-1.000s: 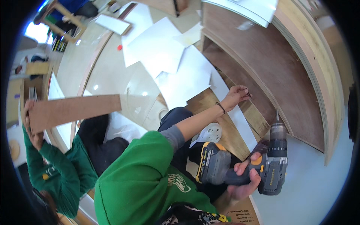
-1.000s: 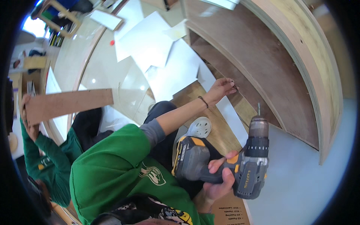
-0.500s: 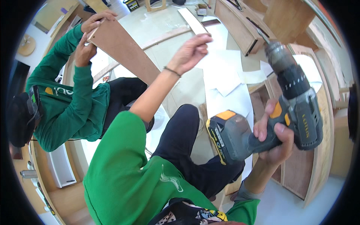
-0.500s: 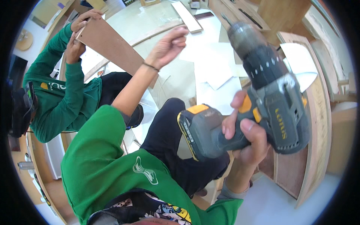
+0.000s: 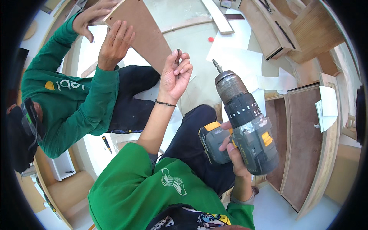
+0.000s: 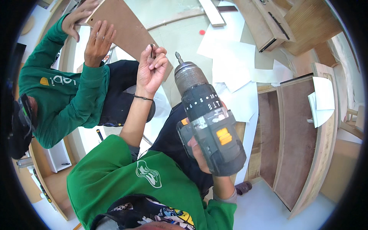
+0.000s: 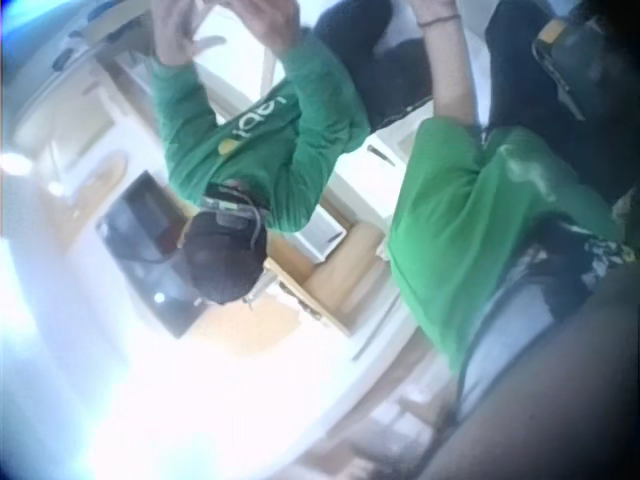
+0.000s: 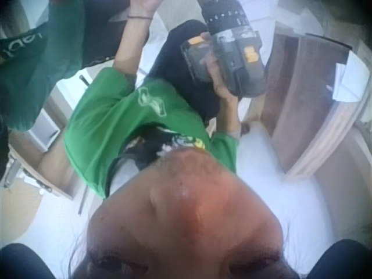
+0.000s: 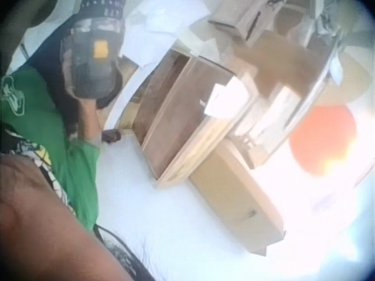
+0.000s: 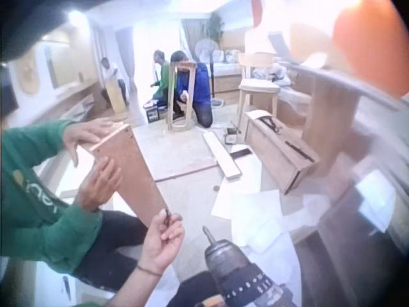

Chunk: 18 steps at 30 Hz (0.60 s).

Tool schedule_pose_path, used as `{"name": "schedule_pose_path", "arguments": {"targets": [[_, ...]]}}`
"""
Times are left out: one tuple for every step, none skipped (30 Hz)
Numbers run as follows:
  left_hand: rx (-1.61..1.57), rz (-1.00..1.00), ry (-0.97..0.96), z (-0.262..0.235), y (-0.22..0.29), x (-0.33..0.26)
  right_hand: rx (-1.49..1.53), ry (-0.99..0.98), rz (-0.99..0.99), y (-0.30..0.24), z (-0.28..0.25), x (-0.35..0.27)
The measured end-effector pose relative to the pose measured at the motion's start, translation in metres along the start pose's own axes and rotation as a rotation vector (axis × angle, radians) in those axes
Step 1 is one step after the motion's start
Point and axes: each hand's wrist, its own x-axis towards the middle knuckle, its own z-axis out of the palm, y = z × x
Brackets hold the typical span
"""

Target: The person uses a cordless drill to drive screws into wooden panels while another person holds the pieces in place. They assemble a wooden structure on the floor, repeatedly positioning panels and fastening them together.

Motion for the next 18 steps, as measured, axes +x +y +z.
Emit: {"name": "schedule_pose_path", "arguments": {"targets": [[-0.024,0.006,0.058,0.002,0.005,-0.003,0.022,-0.008,0.024,-0.003,0.007,0.001],[0.009,0.023,0.051,0.002,0.011,-0.008,0.047,-0.016,0.054,-0.009,0.015,0.001],[0.047,0.042,0.011,0.002,0.019,-0.008,0.076,-0.026,0.071,-0.015,0.023,0.004],[0.086,0.062,-0.028,0.0,0.026,-0.009,0.21,-0.013,0.114,-0.019,0.03,0.005],[0.124,0.083,-0.067,-0.001,0.033,-0.01,0.344,0.0,0.158,-0.021,0.038,0.007],[0.144,0.056,-0.053,0.002,0.037,-0.006,0.37,0.016,0.19,-0.015,0.046,0.011],[0.19,0.063,-0.036,0.004,0.039,-0.006,0.39,-0.023,0.209,-0.013,0.05,0.016],[0.235,0.072,-0.019,0.004,0.039,-0.009,0.41,-0.065,0.229,-0.011,0.053,0.021],[0.29,0.089,0.005,0.008,0.043,-0.012,0.441,-0.114,0.252,-0.011,0.058,0.028],[0.379,0.125,-0.051,0.014,0.047,-0.012,0.387,-0.195,0.218,-0.007,0.06,0.037],[0.405,0.147,-0.041,0.018,0.05,-0.013,0.339,-0.208,0.14,0.001,0.066,0.044],[0.435,0.174,-0.038,0.023,0.052,-0.012,0.295,-0.222,0.052,0.01,0.071,0.052],[0.465,0.2,-0.035,0.026,0.055,-0.012,0.285,-0.222,0.04,0.011,0.072,0.054],[0.475,0.216,-0.053,0.026,0.058,-0.012,0.273,-0.226,0.029,0.012,0.075,0.057],[0.483,0.227,-0.07,0.027,0.062,-0.012,0.26,-0.227,0.018,0.013,0.077,0.059],[0.492,0.236,-0.087,0.027,0.066,-0.013,0.305,-0.199,0.034,0.014,0.081,0.06],[0.488,0.241,-0.098,0.028,0.07,-0.013,0.33,-0.181,0.053,0.012,0.084,0.061],[0.479,0.246,-0.112,0.03,0.074,-0.012,0.352,-0.163,0.071,0.01,0.087,0.063]]}}
